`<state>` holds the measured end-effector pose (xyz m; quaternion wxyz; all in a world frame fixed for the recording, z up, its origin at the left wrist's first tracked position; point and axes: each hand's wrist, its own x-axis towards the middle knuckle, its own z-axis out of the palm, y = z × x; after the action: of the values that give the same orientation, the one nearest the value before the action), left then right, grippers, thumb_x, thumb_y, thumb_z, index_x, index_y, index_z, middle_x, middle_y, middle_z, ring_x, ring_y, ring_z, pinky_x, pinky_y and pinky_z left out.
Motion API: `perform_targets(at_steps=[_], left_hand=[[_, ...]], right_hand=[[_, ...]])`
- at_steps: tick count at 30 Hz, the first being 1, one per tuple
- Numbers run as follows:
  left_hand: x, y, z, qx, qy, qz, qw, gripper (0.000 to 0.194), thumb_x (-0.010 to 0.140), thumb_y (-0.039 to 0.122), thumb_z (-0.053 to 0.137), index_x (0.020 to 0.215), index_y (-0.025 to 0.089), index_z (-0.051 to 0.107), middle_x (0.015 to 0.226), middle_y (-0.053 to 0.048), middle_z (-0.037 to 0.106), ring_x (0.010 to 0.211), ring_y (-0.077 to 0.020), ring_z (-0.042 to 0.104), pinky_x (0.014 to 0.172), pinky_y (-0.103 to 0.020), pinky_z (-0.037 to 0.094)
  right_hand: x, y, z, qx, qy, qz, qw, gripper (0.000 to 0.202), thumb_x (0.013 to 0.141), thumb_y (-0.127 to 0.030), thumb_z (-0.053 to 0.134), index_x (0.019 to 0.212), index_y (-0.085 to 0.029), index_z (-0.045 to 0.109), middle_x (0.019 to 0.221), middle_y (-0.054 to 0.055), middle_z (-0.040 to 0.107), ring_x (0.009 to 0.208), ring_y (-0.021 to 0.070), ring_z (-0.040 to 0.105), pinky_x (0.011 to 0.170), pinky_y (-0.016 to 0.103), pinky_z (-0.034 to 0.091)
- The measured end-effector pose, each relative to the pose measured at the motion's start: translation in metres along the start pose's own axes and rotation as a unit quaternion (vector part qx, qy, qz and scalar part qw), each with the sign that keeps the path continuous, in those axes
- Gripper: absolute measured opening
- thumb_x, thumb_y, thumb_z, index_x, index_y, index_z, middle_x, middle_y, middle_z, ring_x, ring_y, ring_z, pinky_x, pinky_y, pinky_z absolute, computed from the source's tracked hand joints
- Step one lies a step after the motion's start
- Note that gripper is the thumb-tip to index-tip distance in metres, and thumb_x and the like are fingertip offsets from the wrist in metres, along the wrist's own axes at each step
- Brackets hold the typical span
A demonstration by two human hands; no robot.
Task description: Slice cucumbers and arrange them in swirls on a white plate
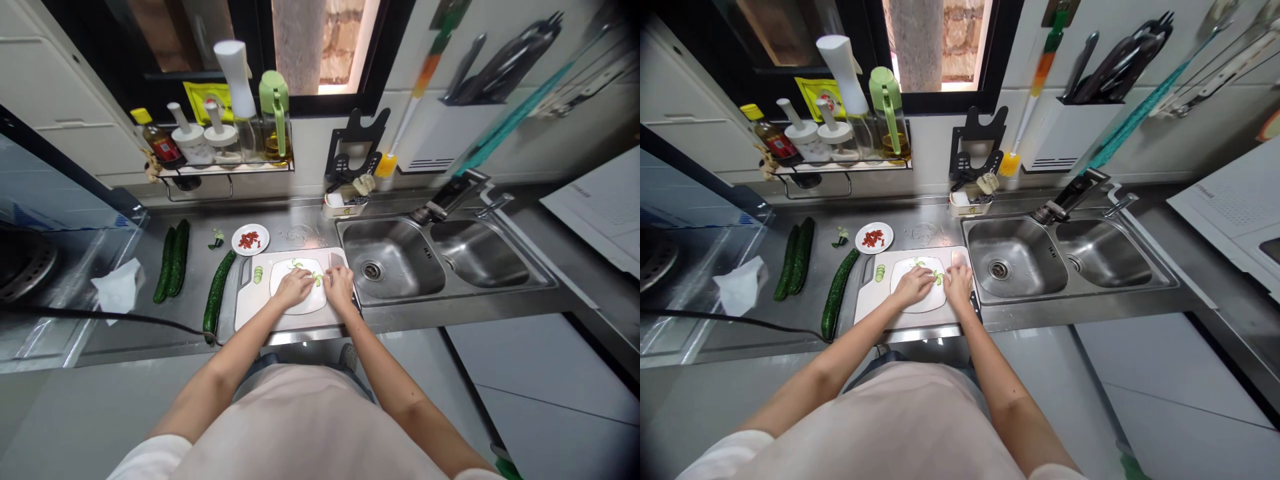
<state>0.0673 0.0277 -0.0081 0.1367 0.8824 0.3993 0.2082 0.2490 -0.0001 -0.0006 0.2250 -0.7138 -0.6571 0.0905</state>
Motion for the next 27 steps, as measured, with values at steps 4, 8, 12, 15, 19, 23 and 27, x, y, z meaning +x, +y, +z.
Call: perform_targets(at_steps=[4, 8, 12, 15, 19, 23, 27], left_hand=[[-0.0007, 0.0018, 0.0035, 0.002, -0.004, 0.002, 1.000, 0.027, 0.090, 0.030, 0.051, 0.107, 0.025, 0.071, 0.116, -0.007, 0.062, 0.107, -0.0230, 0.052, 0.086, -0.037, 0.050], [0.0008, 0.0014, 0.0060, -0.001, -0.005, 0.000, 1.000, 0.028, 0.090, 0.030, 0.051, 0.108, 0.025, 0.071, 0.117, -0.008, 0.061, 0.107, -0.0230, 0.051, 0.087, -0.038, 0.050], [0.0020, 0.0008, 0.0072, -0.003, -0.012, -0.002, 1.000, 0.028, 0.089, 0.030, 0.051, 0.108, 0.024, 0.071, 0.117, -0.008, 0.061, 0.108, -0.0228, 0.051, 0.090, -0.038, 0.049], [0.0016, 0.0010, 0.0071, -0.006, -0.020, -0.006, 1.000, 0.028, 0.089, 0.030, 0.052, 0.109, 0.024, 0.071, 0.118, -0.008, 0.061, 0.109, -0.0230, 0.051, 0.091, -0.038, 0.049], [0.0008, 0.0019, 0.0070, -0.023, -0.018, -0.025, 0.999, 0.026, 0.088, 0.029, 0.054, 0.108, 0.026, 0.071, 0.118, -0.007, 0.061, 0.110, -0.0226, 0.051, 0.090, -0.037, 0.050], [0.0004, 0.0028, 0.0064, -0.054, 0.024, -0.060, 0.996, 0.025, 0.088, 0.027, 0.054, 0.104, 0.025, 0.072, 0.114, -0.006, 0.062, 0.109, -0.0212, 0.053, 0.092, -0.036, 0.049], [-0.0057, 0.0003, 0.0020, -0.091, 0.131, -0.145, 0.977, 0.023, 0.088, 0.025, 0.054, 0.103, 0.023, 0.072, 0.109, -0.006, 0.064, 0.105, -0.0202, 0.056, 0.094, -0.036, 0.048]], right_hand=[[0.0009, 0.0004, 0.0005, -0.003, 0.004, 0.007, 1.000, 0.022, 0.087, -0.031, 0.054, 0.101, -0.020, 0.065, 0.110, 0.013, 0.054, 0.109, 0.0286, 0.038, 0.092, 0.038, 0.035], [0.0011, 0.0025, 0.0020, -0.008, 0.006, 0.006, 1.000, 0.021, 0.086, -0.032, 0.055, 0.101, -0.020, 0.065, 0.110, 0.012, 0.054, 0.109, 0.0291, 0.038, 0.090, 0.038, 0.037], [0.0011, 0.0041, 0.0034, -0.008, 0.011, 0.001, 1.000, 0.021, 0.085, -0.031, 0.055, 0.100, -0.020, 0.065, 0.109, 0.012, 0.054, 0.109, 0.0292, 0.038, 0.090, 0.039, 0.037], [0.0012, 0.0044, 0.0037, -0.004, 0.017, 0.002, 1.000, 0.020, 0.085, -0.030, 0.055, 0.100, -0.020, 0.065, 0.110, 0.012, 0.054, 0.109, 0.0290, 0.039, 0.090, 0.039, 0.037], [0.0012, 0.0050, 0.0042, -0.001, 0.023, 0.010, 1.000, 0.022, 0.086, -0.031, 0.053, 0.101, -0.020, 0.065, 0.110, 0.012, 0.054, 0.109, 0.0289, 0.038, 0.090, 0.039, 0.037], [0.0009, 0.0062, 0.0054, -0.009, 0.018, 0.015, 1.000, 0.022, 0.084, -0.033, 0.056, 0.100, -0.020, 0.065, 0.110, 0.012, 0.054, 0.109, 0.0298, 0.038, 0.089, 0.040, 0.037], [0.0005, 0.0071, 0.0043, 0.008, 0.037, 0.018, 0.999, 0.021, 0.085, -0.033, 0.054, 0.097, -0.020, 0.065, 0.109, 0.012, 0.053, 0.108, 0.0293, 0.039, 0.088, 0.040, 0.038]])
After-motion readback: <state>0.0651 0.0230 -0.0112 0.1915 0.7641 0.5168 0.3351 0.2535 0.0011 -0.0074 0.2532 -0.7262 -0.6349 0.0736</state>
